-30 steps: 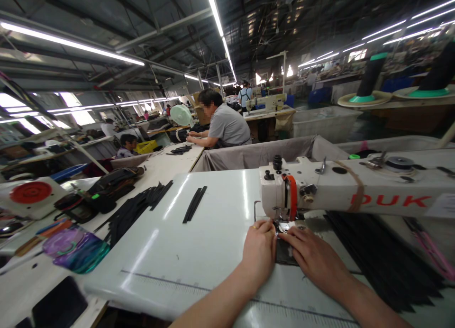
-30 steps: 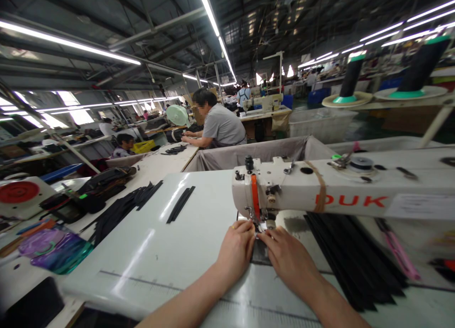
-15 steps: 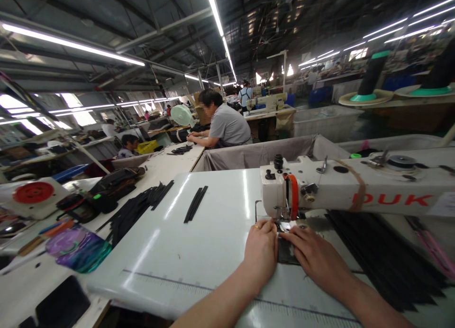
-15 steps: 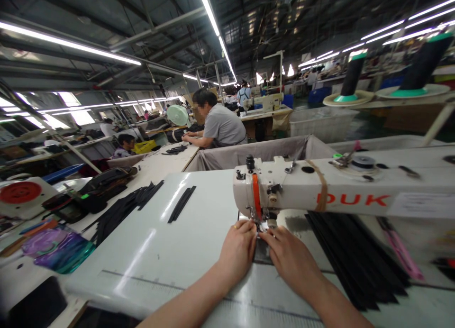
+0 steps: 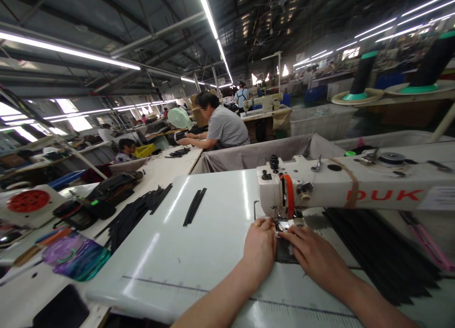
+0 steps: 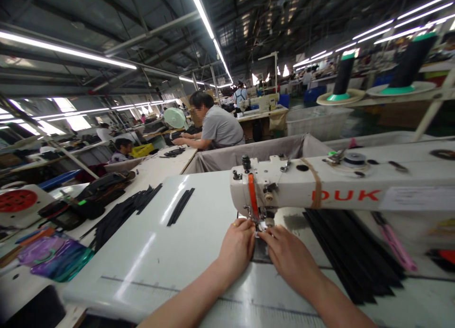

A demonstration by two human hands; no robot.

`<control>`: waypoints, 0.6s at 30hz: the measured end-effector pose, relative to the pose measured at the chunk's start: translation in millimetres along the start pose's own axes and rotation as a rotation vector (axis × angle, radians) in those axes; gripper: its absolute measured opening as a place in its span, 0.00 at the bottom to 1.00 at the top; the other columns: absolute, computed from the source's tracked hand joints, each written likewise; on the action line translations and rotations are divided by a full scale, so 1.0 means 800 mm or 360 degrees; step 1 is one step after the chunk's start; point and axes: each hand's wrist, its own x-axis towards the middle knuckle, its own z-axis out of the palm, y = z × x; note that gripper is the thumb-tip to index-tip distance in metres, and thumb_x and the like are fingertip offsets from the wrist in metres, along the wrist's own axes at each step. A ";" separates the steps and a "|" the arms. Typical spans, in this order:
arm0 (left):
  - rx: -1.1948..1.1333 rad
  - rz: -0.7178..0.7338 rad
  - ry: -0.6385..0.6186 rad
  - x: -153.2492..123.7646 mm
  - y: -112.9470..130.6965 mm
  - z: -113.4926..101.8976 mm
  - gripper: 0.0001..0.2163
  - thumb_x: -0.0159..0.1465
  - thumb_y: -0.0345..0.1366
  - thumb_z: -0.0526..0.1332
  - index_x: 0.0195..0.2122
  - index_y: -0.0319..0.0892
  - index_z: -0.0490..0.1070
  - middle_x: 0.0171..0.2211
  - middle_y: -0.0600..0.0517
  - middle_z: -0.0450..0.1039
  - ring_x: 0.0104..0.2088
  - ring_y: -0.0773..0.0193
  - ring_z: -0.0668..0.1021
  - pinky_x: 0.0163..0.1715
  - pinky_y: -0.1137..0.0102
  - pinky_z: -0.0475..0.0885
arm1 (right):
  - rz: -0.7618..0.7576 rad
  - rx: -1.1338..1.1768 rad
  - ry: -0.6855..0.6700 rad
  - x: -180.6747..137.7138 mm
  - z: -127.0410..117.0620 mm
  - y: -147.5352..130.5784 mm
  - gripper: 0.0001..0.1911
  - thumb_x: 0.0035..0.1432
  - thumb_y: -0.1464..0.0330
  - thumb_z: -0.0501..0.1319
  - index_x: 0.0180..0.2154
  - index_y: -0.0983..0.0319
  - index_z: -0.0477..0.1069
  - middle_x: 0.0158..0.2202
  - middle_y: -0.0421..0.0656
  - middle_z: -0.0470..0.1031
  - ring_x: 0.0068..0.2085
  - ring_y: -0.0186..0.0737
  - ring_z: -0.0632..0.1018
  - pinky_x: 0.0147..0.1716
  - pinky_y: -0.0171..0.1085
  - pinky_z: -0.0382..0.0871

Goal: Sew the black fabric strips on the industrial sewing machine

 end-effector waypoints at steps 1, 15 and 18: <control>-0.0008 0.0012 -0.0004 0.000 0.000 0.001 0.13 0.69 0.29 0.50 0.33 0.39 0.72 0.40 0.45 0.75 0.43 0.57 0.73 0.49 0.59 0.72 | 0.0002 0.0005 -0.0004 0.001 -0.001 -0.001 0.22 0.55 0.80 0.52 0.49 0.62 0.71 0.44 0.48 0.74 0.43 0.46 0.76 0.43 0.44 0.74; -0.0191 -0.0083 0.0167 0.024 -0.026 -0.007 0.11 0.61 0.24 0.55 0.36 0.42 0.76 0.39 0.48 0.77 0.45 0.58 0.75 0.49 0.61 0.71 | -0.0032 -0.0074 0.0077 -0.003 0.005 0.001 0.23 0.55 0.80 0.49 0.48 0.59 0.72 0.44 0.47 0.75 0.44 0.46 0.77 0.43 0.43 0.75; -0.0180 0.0056 -0.0002 0.037 -0.039 -0.006 0.09 0.62 0.27 0.57 0.38 0.43 0.76 0.42 0.50 0.77 0.49 0.59 0.74 0.56 0.59 0.67 | -0.0043 -0.0120 0.0153 -0.003 0.003 0.005 0.22 0.56 0.80 0.49 0.46 0.59 0.72 0.44 0.46 0.75 0.44 0.44 0.77 0.42 0.41 0.75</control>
